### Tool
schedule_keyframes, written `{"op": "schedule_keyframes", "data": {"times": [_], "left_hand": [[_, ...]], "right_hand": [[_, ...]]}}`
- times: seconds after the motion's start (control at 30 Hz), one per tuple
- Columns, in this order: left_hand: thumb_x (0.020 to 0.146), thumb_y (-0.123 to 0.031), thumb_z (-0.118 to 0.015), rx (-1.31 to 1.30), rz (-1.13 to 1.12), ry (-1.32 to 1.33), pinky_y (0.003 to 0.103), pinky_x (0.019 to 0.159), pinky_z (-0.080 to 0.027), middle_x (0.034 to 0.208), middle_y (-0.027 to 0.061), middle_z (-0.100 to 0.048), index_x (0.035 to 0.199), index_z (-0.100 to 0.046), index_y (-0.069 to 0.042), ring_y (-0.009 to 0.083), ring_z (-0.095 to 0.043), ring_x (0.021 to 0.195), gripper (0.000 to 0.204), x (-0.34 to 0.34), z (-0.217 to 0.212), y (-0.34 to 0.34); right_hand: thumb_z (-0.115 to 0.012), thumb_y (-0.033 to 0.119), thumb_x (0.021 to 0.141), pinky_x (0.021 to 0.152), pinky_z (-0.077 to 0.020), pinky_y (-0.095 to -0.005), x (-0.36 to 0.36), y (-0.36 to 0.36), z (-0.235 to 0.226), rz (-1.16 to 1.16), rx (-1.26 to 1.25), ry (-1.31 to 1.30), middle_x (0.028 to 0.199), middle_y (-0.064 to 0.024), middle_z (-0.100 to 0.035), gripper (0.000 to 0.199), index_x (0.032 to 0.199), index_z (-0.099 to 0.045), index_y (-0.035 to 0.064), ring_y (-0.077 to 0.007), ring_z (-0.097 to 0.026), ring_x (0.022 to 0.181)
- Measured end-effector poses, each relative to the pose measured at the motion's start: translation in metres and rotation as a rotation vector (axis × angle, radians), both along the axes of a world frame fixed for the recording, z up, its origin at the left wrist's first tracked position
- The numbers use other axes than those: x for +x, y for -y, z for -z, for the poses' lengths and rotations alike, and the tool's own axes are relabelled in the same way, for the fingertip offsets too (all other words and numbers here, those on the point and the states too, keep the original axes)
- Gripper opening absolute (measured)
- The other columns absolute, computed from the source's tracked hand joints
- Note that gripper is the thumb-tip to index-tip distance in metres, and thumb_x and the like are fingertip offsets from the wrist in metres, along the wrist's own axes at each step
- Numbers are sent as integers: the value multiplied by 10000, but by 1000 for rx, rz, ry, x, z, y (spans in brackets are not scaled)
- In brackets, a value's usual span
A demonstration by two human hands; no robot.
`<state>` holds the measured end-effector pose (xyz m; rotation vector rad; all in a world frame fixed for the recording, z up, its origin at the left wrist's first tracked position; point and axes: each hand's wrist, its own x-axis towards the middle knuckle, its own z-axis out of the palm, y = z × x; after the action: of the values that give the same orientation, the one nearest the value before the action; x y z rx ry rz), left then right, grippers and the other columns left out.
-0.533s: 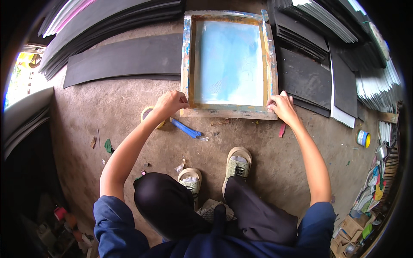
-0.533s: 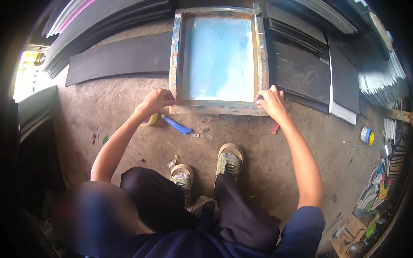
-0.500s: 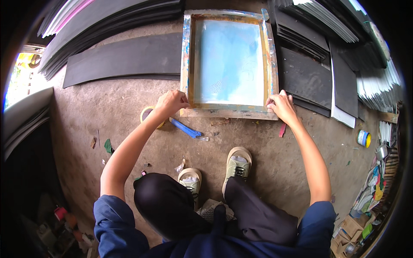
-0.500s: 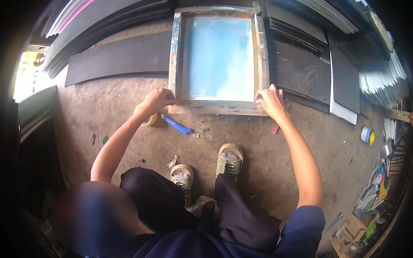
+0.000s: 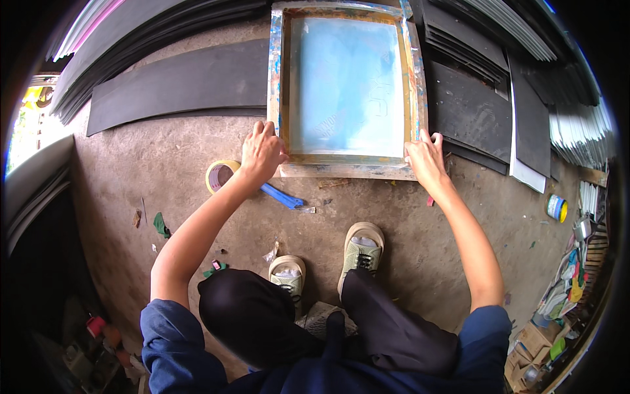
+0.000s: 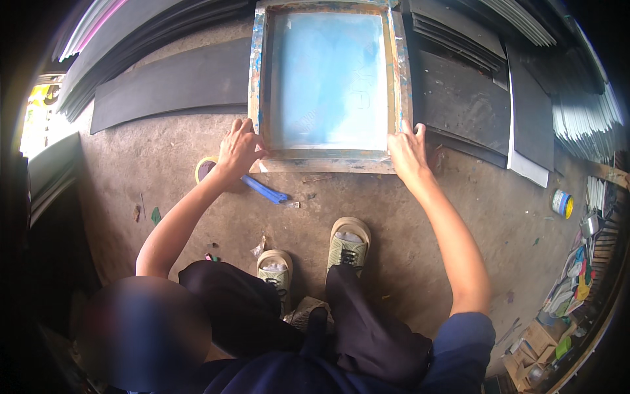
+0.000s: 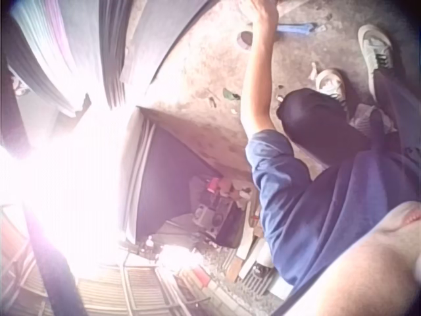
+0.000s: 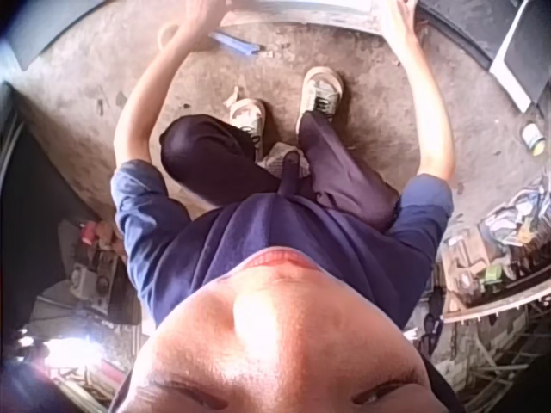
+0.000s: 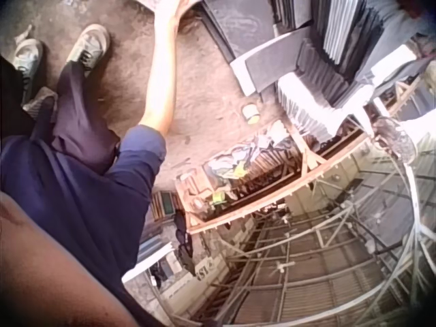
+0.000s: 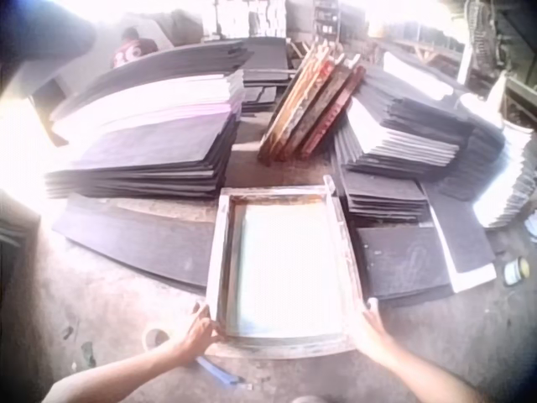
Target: The person applies masking tape to the edges of a wooden frame with a blue screen, using a utility knife to cut the tape and pressing it down by hand. They repeatedly measure, cut, and smooth tape along all four sides of the frame.
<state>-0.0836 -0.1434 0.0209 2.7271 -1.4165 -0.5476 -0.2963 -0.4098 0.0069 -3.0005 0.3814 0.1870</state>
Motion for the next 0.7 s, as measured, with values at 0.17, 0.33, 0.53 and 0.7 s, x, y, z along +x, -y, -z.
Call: {"op": "schedule_keyframes", "data": {"times": [0.17,0.33,0.53,0.7], "left_hand": [[616,-209,-759,62,96,67,355,810,-422,998,79,-496,744,-691,-84,237,-430,1025,192,2,14,8],[624,-197,-755,118,111,70,345,796,-420,1004,89,-497,756,-685,-56,239,-429,1032,206,2,15,14],[604,-178,-752,97,113,111,343,791,-412,1010,94,-497,759,-686,-58,234,-424,1041,206,1,21,14],[595,-165,-743,103,106,111,353,790,-387,995,98,-510,758,-687,-58,239,-428,1031,202,1,22,15]], "right_hand": [[-597,5,678,849,-291,-470,4,-5,6,-18,-47,-71,686,-134,-625,29,685,-624,-3,-258,-491,974],[-569,-1,687,875,-293,-505,7,-5,7,7,-58,-195,723,-128,-639,85,713,-650,11,-243,-478,1020],[-567,12,707,884,-291,-509,8,-8,4,20,-57,-179,736,-141,-640,93,730,-657,10,-237,-470,1037],[-565,24,712,889,-292,-508,8,-8,8,15,-77,-164,728,-135,-640,93,724,-657,13,-236,-470,1037]]}}
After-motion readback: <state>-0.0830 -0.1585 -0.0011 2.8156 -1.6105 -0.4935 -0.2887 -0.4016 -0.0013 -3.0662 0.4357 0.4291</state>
